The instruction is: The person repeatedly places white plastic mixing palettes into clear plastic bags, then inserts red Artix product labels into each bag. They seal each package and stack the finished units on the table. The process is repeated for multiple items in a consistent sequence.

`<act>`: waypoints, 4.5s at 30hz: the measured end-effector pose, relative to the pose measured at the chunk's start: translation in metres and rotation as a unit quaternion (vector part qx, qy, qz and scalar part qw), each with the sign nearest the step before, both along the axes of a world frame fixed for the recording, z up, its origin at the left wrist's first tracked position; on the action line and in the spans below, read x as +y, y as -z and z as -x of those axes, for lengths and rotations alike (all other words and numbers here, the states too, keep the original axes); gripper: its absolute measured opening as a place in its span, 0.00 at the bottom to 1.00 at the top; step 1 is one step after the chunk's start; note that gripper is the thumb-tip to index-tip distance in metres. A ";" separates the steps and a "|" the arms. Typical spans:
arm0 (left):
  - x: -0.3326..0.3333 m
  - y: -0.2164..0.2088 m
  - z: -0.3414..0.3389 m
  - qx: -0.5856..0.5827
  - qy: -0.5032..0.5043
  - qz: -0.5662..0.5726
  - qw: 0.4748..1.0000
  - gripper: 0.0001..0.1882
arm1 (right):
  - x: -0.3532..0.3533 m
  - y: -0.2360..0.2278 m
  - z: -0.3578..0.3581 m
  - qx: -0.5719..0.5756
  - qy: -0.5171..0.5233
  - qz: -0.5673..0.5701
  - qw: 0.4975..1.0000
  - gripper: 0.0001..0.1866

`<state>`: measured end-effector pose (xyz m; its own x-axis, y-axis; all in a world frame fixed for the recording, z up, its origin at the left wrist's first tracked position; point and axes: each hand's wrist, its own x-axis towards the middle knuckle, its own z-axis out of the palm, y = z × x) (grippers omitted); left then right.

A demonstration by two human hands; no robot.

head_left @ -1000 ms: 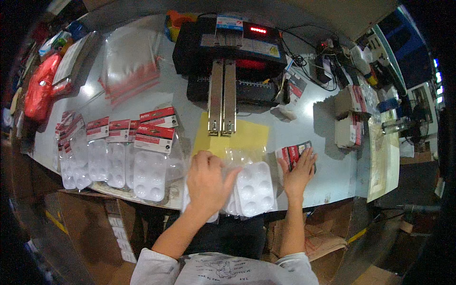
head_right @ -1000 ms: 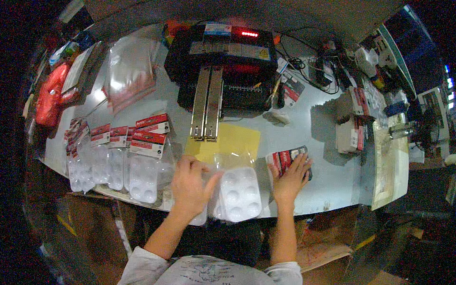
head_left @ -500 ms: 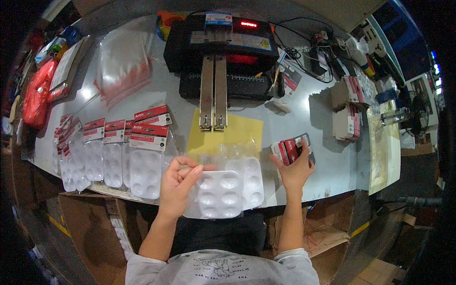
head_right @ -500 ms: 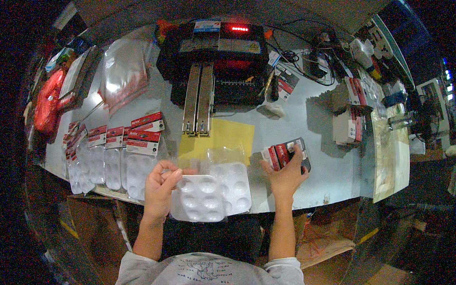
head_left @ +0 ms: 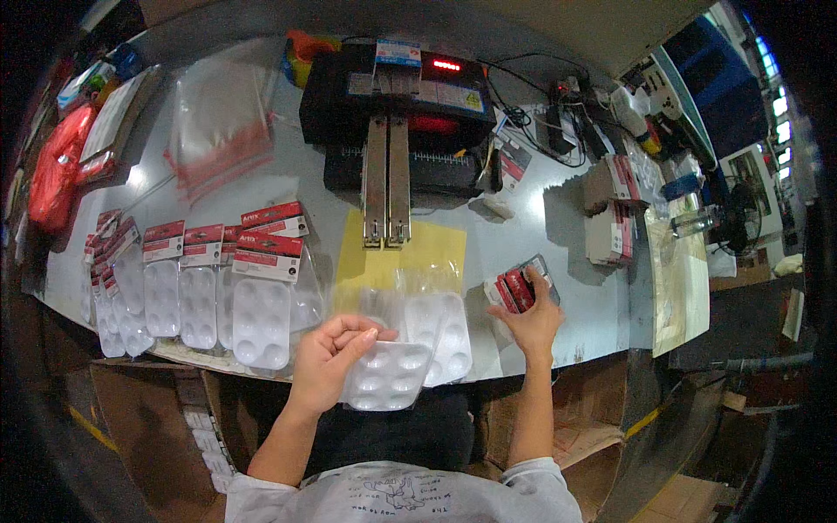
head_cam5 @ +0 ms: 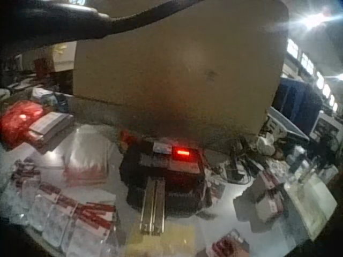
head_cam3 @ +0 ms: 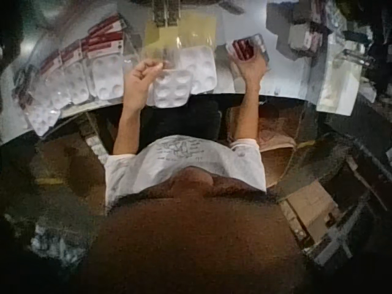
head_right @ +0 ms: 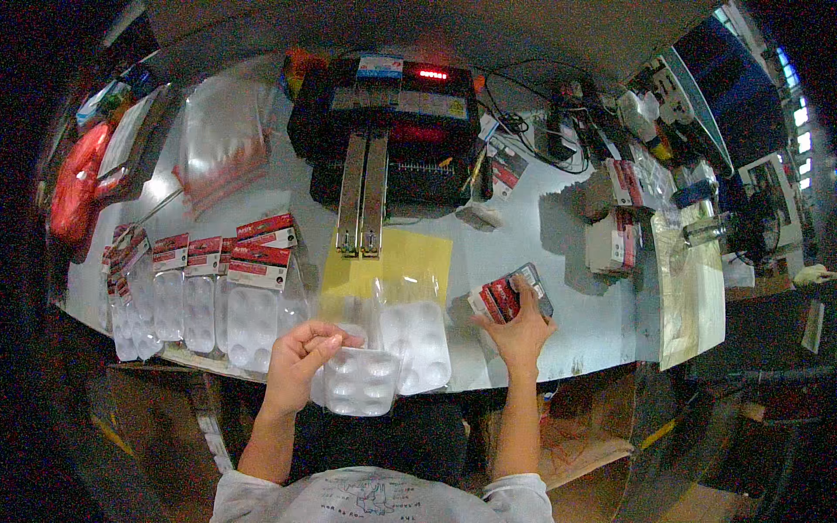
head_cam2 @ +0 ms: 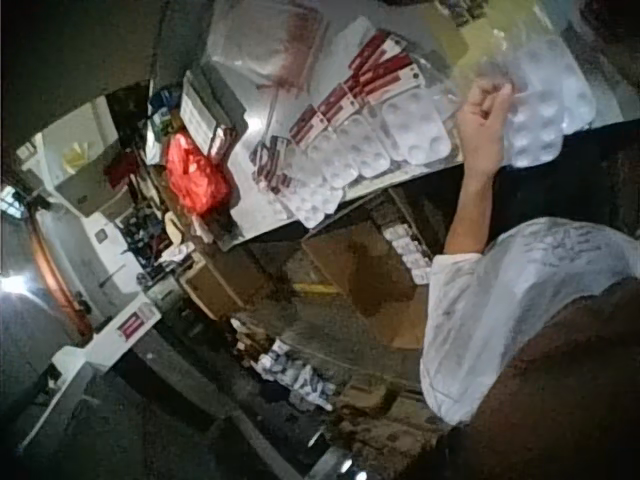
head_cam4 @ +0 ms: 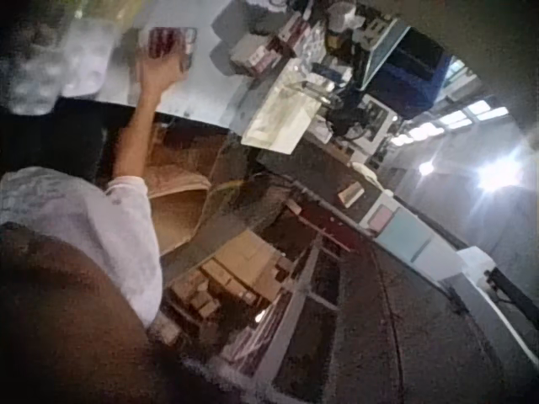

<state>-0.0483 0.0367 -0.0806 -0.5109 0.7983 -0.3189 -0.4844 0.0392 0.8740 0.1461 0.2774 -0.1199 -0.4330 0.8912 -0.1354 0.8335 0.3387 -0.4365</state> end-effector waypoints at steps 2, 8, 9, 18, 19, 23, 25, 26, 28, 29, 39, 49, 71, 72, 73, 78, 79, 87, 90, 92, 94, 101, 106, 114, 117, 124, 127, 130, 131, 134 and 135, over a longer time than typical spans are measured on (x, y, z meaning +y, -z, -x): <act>-0.001 0.000 -0.001 -0.022 0.008 0.004 1.000 0.08 | 0.002 0.004 -0.001 -0.064 0.002 -0.101 0.993 0.58; 0.003 0.001 -0.002 0.015 0.015 0.018 1.000 0.08 | 0.016 0.019 -0.013 -0.040 -0.062 -0.131 0.989 0.62; 0.004 0.001 -0.002 0.016 0.022 0.025 0.999 0.08 | 0.019 0.017 -0.014 -0.020 -0.090 -0.145 0.985 0.62; 0.006 -0.006 -0.002 -0.004 0.045 0.023 0.999 0.09 | 0.090 0.028 0.081 0.051 -0.148 -0.248 0.956 0.22; 0.004 -0.007 0.000 -0.003 0.039 0.014 0.999 0.09 | 0.097 0.037 0.090 0.073 -0.163 -0.253 0.951 0.18; -0.002 -0.010 0.005 0.014 0.010 0.045 0.999 0.09 | 0.113 0.052 0.105 0.015 -0.103 -0.229 0.968 0.07; -0.003 -0.010 0.006 0.003 0.004 0.036 0.999 0.09 | 0.115 0.042 0.099 0.031 -0.142 -0.208 0.967 0.10; -0.004 -0.010 0.006 0.010 0.007 0.031 0.999 0.09 | 0.114 0.033 0.096 0.042 -0.142 -0.184 0.972 0.12; -0.006 -0.012 0.006 0.022 0.013 0.028 0.999 0.09 | 0.108 0.012 0.083 0.173 -0.164 -0.264 0.935 0.14; -0.007 -0.012 0.005 0.022 0.008 0.029 0.999 0.09 | 0.102 -0.001 0.068 0.172 -0.111 -0.245 0.948 0.14; -0.006 -0.014 -0.004 0.012 0.033 0.023 0.999 0.10 | 0.013 -0.022 -0.021 0.252 0.158 -0.079 0.952 0.06; 0.001 -0.014 -0.006 0.052 0.046 0.077 0.995 0.11 | 0.013 0.044 -0.006 0.020 -0.028 -0.265 0.964 0.35; 0.001 -0.031 -0.023 0.167 0.063 0.066 0.982 0.11 | -0.078 -0.101 0.071 0.298 -0.267 0.046 0.915 0.17; 0.000 -0.033 -0.021 0.190 0.067 0.089 0.975 0.10 | -0.078 -0.099 0.078 0.285 -0.279 0.031 0.917 0.15; 0.001 -0.033 -0.021 0.179 0.037 0.053 0.982 0.09 | -0.077 -0.096 0.083 0.293 -0.311 0.010 0.904 0.15; 0.001 -0.028 -0.009 0.259 0.042 0.142 0.954 0.08 | -0.069 -0.083 0.098 0.296 -0.384 -0.012 0.874 0.17; 0.003 -0.026 -0.005 0.267 0.044 0.150 0.951 0.07 | -0.066 -0.081 0.100 0.287 -0.391 -0.009 0.874 0.17; 0.018 -0.011 0.022 0.253 0.039 0.132 0.958 0.07 | -0.050 -0.065 0.128 0.261 -0.311 0.082 0.910 0.14; 0.018 -0.012 0.023 0.237 0.032 0.133 0.962 0.07 | -0.052 -0.062 0.134 0.284 -0.301 0.071 0.908 0.12; 0.017 -0.011 0.022 0.235 0.027 0.129 0.963 0.07 | -0.054 -0.062 0.134 0.291 -0.289 0.087 0.908 0.10; 0.016 -0.010 0.019 0.248 0.021 0.123 0.961 0.07 | -0.055 -0.063 0.131 0.290 -0.287 0.091 0.909 0.09; 0.025 -0.014 0.006 0.273 0.038 0.136 0.952 0.07 | -0.052 -0.063 0.115 0.298 -0.286 0.042 0.910 0.08; 0.032 -0.015 0.000 0.319 0.055 0.128 0.937 0.07 | -0.045 -0.059 0.106 0.311 -0.297 0.058 0.901 0.07; 0.021 -0.001 -0.010 0.296 -0.102 0.158 0.936 0.09 | -0.030 -0.057 0.098 0.249 -0.241 0.046 0.937 0.08; 0.016 0.006 -0.004 0.194 -0.201 0.134 0.951 0.13 | -0.036 -0.057 0.088 0.221 -0.152 0.370 0.889 0.08; 0.013 0.018 -0.003 0.173 -0.185 0.130 0.959 0.13 | -0.046 -0.049 0.083 0.223 -0.044 0.544 0.808 0.12; 0.014 0.021 0.002 0.166 -0.167 0.149 0.960 0.13 | -0.047 -0.047 0.091 0.218 -0.032 0.573 0.789 0.11; 0.023 0.026 0.018 0.187 -0.130 0.199 0.953 0.15 | -0.044 -0.040 0.109 0.211 -0.024 0.565 0.797 0.11; 0.032 0.031 0.026 0.214 -0.130 0.207 0.946 0.15 | -0.042 -0.036 0.116 0.223 -0.011 0.546 0.808 0.11; 0.053 0.046 0.046 0.273 -0.120 0.248 0.922 0.15 | -0.035 -0.022 0.134 0.269 0.018 0.501 0.822 0.11; 0.058 0.049 0.048 0.291 -0.121 0.241 0.918 0.15 | -0.033 -0.018 0.137 0.278 0.020 0.502 0.818 0.11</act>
